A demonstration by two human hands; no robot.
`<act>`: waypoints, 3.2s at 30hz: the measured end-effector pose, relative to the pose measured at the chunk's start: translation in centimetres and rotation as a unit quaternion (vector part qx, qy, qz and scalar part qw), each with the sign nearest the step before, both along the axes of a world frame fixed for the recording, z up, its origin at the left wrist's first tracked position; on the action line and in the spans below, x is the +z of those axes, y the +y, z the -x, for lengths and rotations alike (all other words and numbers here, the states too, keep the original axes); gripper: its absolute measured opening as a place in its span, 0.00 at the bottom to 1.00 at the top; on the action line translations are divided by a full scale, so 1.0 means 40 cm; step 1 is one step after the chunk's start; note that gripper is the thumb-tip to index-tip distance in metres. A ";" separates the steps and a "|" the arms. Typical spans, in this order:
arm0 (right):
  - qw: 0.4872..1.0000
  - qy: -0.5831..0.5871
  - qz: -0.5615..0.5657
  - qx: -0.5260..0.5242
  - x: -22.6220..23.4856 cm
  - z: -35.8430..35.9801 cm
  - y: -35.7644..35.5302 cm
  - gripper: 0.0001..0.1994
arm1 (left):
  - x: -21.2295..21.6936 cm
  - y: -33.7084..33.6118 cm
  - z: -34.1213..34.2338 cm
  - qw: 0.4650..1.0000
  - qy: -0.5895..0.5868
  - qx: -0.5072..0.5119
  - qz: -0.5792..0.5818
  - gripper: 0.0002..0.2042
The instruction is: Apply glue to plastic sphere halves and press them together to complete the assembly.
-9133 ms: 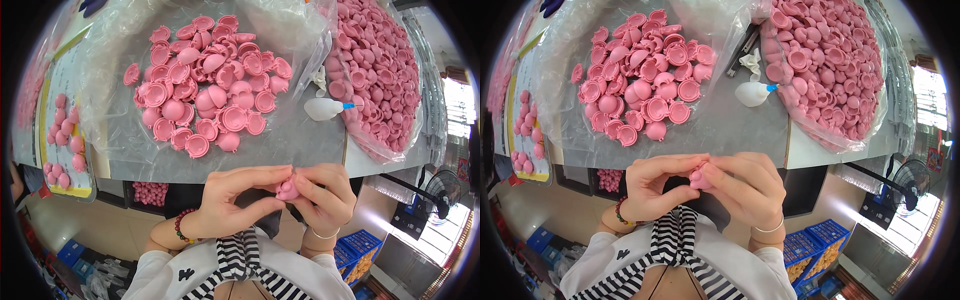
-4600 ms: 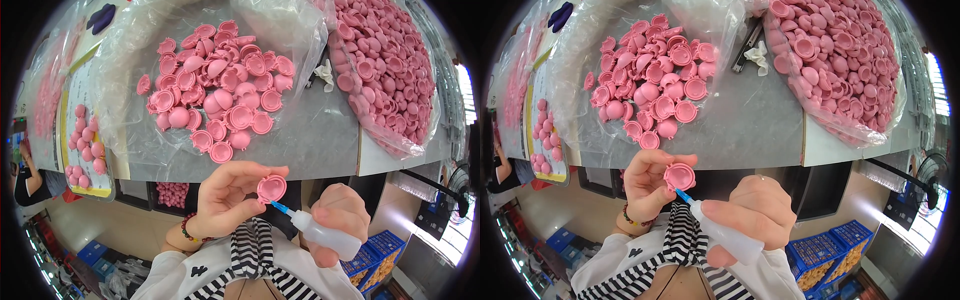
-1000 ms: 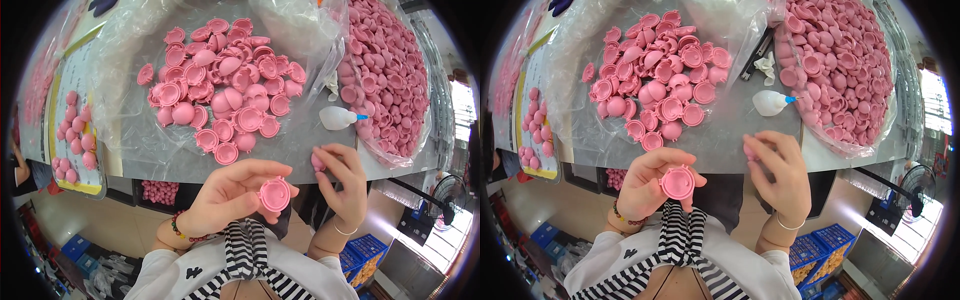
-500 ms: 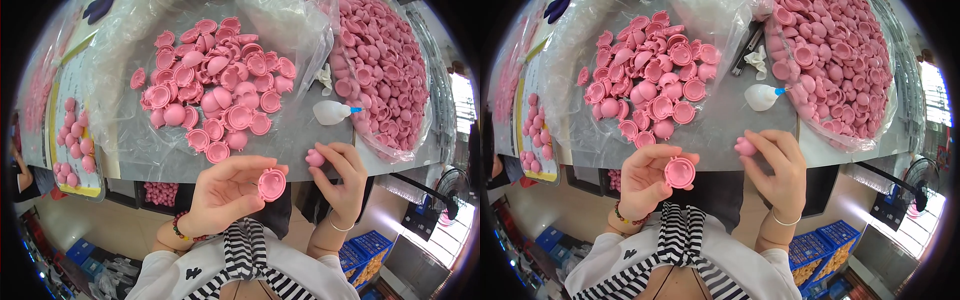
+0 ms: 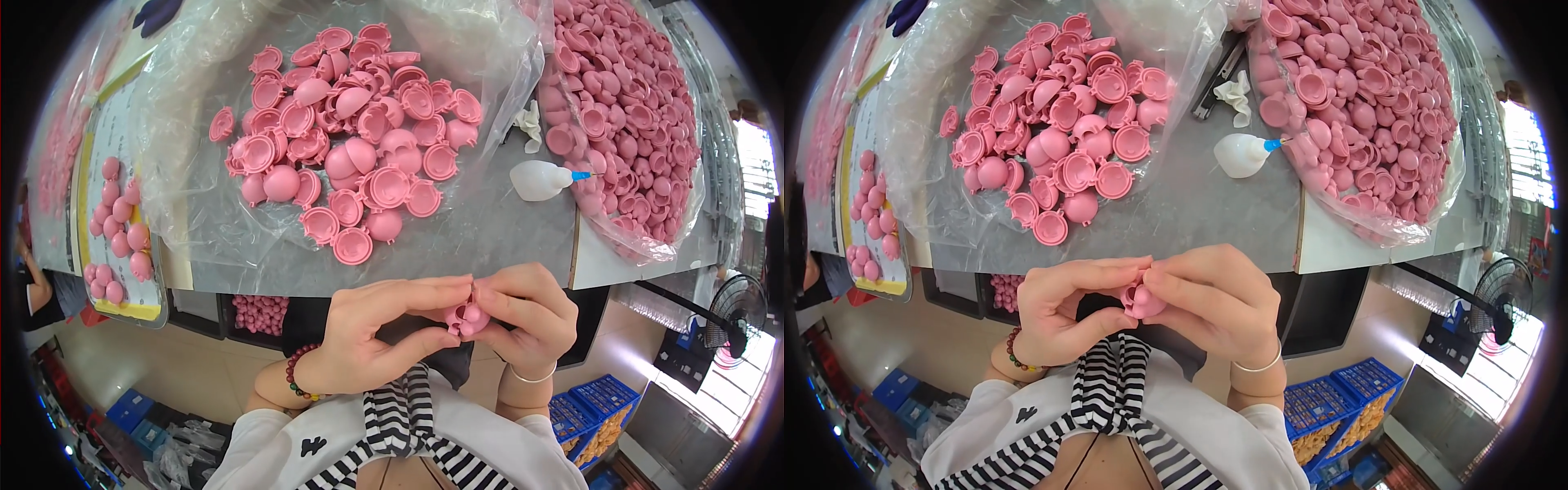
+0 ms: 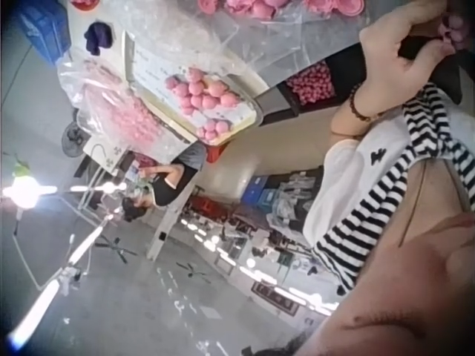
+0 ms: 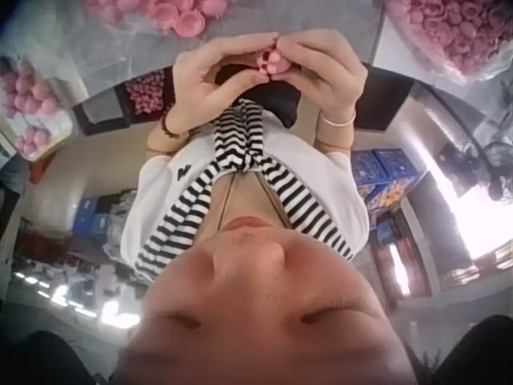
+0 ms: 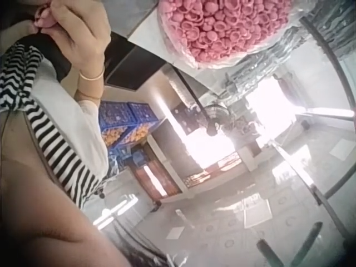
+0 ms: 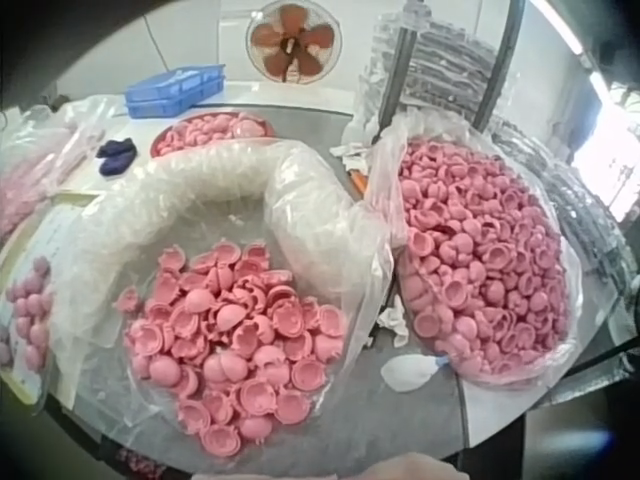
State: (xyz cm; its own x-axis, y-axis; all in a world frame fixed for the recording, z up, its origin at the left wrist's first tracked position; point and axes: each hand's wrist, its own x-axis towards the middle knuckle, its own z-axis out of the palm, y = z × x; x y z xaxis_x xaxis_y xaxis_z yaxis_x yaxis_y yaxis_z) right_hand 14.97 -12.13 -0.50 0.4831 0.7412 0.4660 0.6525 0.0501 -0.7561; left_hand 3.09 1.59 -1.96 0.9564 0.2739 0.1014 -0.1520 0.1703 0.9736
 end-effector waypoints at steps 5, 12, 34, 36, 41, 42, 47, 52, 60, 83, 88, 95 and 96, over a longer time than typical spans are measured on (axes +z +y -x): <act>0.998 -0.050 0.026 -0.015 -0.001 0.002 -0.013 0.19 | -0.001 0.005 -0.003 0.999 0.026 -0.009 0.029 0.17; 0.999 -0.037 -0.016 -0.028 -0.006 0.021 0.002 0.18 | 0.000 0.014 -0.014 1.000 -0.023 -0.002 -0.018 0.22; 0.991 -0.111 -0.077 0.007 -0.023 0.050 0.007 0.13 | -0.030 0.020 -0.011 0.987 -0.113 0.070 -0.090 0.18; 0.994 -0.056 -0.093 0.029 -0.028 0.046 0.008 0.11 | -0.031 0.024 -0.011 0.991 -0.100 0.054 -0.065 0.18; 0.939 0.151 -0.204 -0.233 -0.015 -0.035 -0.002 0.14 | -0.035 0.042 -0.001 0.956 -0.098 0.015 0.277 0.29; 0.944 0.124 -0.178 -0.249 -0.019 -0.070 0.013 0.17 | -0.039 0.044 0.002 0.923 -0.118 0.012 0.366 0.31; 0.960 0.080 0.069 -0.258 -0.036 -0.148 0.029 0.19 | -0.032 0.050 0.008 0.844 -0.069 -0.111 0.520 0.30; 0.958 0.154 -0.041 -0.238 -0.036 -0.110 0.021 0.14 | -0.019 0.064 0.039 0.867 -0.062 -0.077 0.488 0.31; 0.949 0.201 -0.128 -0.205 -0.026 -0.048 -0.046 0.17 | 0.036 0.206 0.171 0.753 -0.040 0.585 -0.298 0.13; 0.946 0.210 -0.116 -0.216 -0.044 -0.004 -0.084 0.26 | 0.035 0.242 0.073 0.806 0.132 0.348 -0.461 0.10; 0.900 0.302 -0.244 -0.197 -0.022 0.032 -0.052 0.27 | 0.015 0.177 0.088 0.923 -0.169 0.339 -0.068 0.11; 0.939 0.151 -0.310 0.006 0.018 0.027 0.013 0.27 | -0.010 0.031 0.018 0.917 -0.105 -0.079 0.377 0.20; 0.951 0.103 -0.292 0.008 0.029 0.028 0.006 0.28 | -0.012 0.024 0.015 0.915 -0.105 -0.084 0.380 0.20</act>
